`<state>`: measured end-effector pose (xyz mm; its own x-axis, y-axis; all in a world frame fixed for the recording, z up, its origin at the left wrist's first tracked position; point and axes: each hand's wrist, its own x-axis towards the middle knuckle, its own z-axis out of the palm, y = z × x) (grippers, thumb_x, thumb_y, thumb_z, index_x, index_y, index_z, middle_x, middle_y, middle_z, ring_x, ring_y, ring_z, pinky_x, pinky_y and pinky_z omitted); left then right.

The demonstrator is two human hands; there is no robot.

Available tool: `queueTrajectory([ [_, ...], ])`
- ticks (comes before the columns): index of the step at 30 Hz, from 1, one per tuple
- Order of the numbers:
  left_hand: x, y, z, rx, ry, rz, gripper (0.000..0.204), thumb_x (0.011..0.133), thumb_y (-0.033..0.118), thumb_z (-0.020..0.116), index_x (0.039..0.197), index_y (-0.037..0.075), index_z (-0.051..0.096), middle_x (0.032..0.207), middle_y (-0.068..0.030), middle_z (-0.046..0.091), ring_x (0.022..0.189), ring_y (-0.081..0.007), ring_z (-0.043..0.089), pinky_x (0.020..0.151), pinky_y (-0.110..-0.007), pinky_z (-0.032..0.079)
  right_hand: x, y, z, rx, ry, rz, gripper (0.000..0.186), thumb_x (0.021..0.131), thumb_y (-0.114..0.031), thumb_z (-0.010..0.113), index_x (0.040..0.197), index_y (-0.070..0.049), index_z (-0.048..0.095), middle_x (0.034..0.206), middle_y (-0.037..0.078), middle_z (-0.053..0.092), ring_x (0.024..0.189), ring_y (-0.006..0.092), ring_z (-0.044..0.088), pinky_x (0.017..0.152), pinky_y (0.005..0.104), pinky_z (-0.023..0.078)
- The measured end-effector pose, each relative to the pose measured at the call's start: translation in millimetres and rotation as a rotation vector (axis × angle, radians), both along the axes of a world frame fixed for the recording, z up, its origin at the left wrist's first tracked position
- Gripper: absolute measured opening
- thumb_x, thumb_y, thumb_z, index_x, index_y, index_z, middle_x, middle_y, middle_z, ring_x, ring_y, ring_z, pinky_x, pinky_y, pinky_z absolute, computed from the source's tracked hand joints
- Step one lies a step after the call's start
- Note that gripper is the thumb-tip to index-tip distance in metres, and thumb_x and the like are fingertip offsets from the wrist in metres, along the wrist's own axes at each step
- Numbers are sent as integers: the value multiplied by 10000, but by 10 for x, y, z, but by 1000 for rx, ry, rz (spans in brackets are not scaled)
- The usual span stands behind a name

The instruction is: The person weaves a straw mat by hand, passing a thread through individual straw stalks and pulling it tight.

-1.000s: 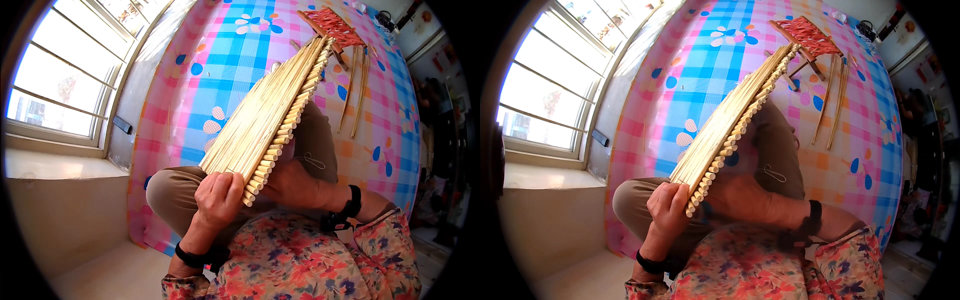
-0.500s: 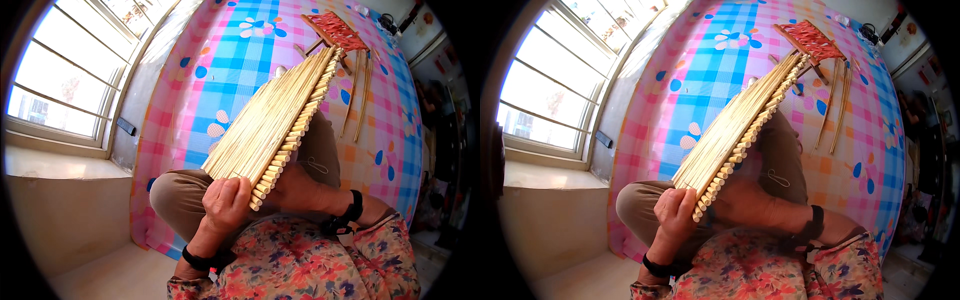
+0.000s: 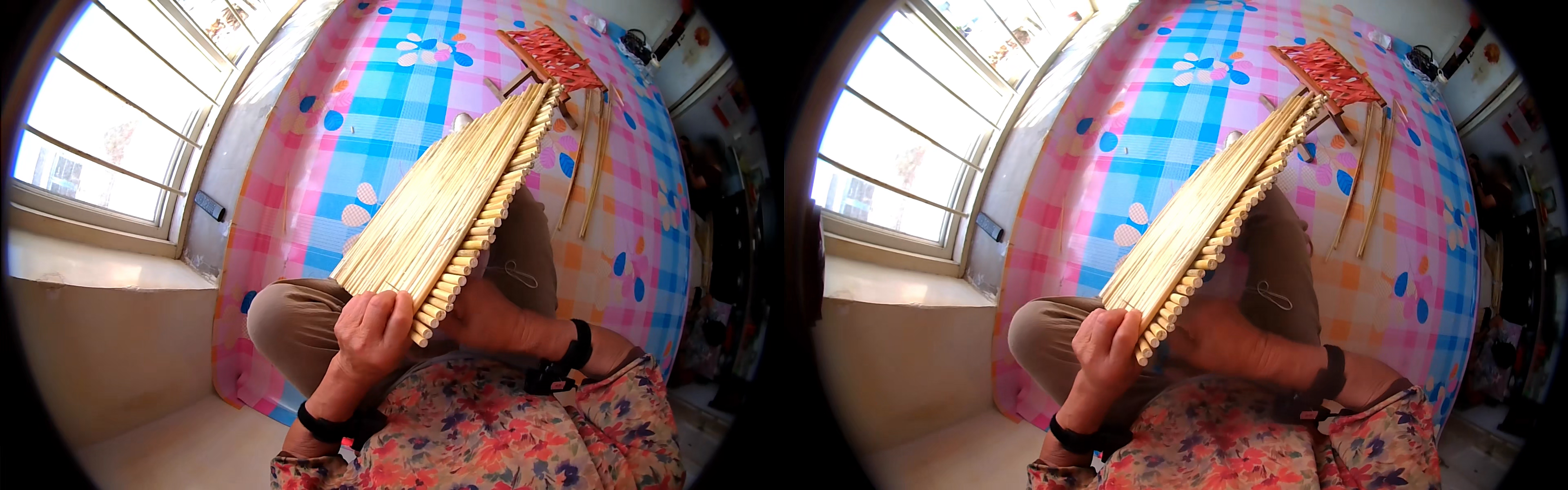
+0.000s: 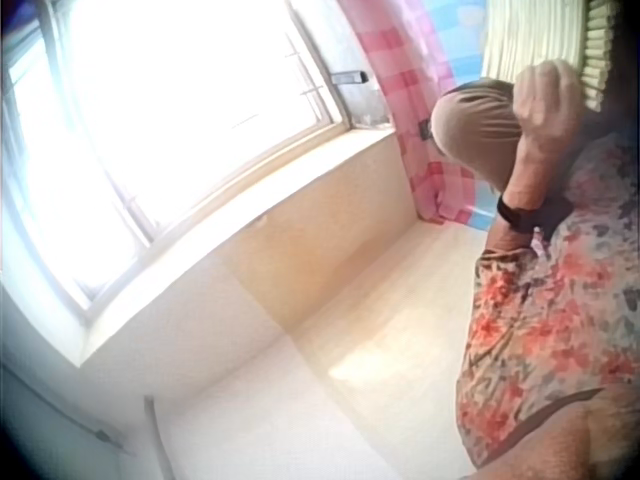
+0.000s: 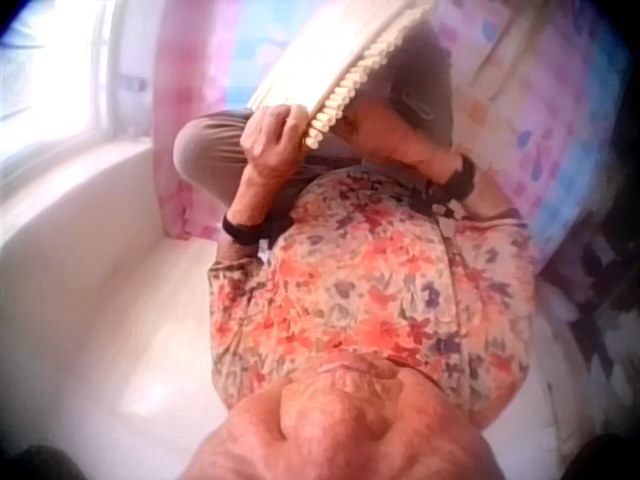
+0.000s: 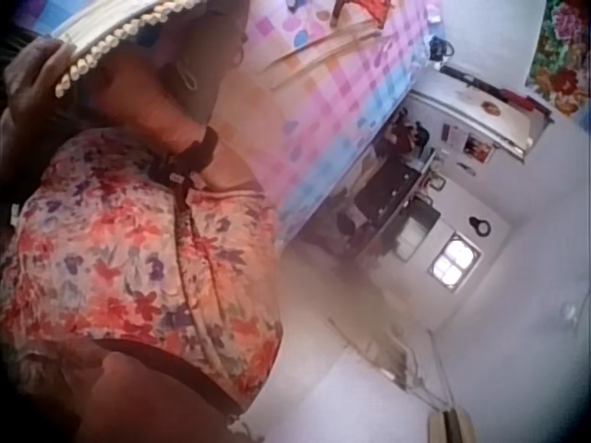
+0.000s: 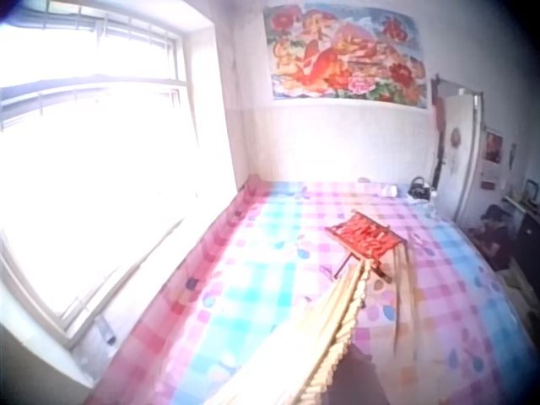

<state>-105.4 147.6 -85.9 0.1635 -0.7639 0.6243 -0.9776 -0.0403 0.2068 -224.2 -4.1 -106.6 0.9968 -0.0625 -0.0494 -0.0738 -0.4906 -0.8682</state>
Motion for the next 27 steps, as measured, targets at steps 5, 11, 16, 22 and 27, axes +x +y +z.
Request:
queueTrajectory([
  [5,6,-41,38,-6,-10,10,256,708,22,590,959,-24,568,771,-91,527,587,-199,530,503,-305,416,79,-19,-82,44,-240,-81,264,821,-249,552,970,-40,616,937,192,620,859,383,595,745,433,489],
  [11,47,2,-53,-8,-17,-43,251,723,43,583,963,-25,553,755,-90,514,584,-195,527,497,-304,420,99,30,-158,82,-310,-14,259,811,-218,553,980,-31,615,917,194,621,834,376,600,732,425,492],
  [16,-79,-56,-85,16,-31,-62,234,725,43,580,952,-14,564,757,-83,519,587,-188,532,501,-294,425,-112,62,28,157,-135,-93,256,830,-202,545,998,-22,617,941,197,622,881,363,606,768,406,488],
  [22,-63,-123,8,-6,-4,-56,238,722,34,583,954,-18,563,745,-81,514,590,-195,538,506,-303,428,-191,-2,198,190,-150,-70,214,824,-136,572,1007,-32,612,956,197,616,874,355,613,765,399,491],
  [27,4,-95,48,-13,5,-13,270,665,31,597,930,-9,576,732,-69,504,576,-199,520,493,-313,408,-45,-226,308,0,-113,50,241,823,-97,598,1054,-33,615,947,169,637,900,310,625,792,341,491],
])
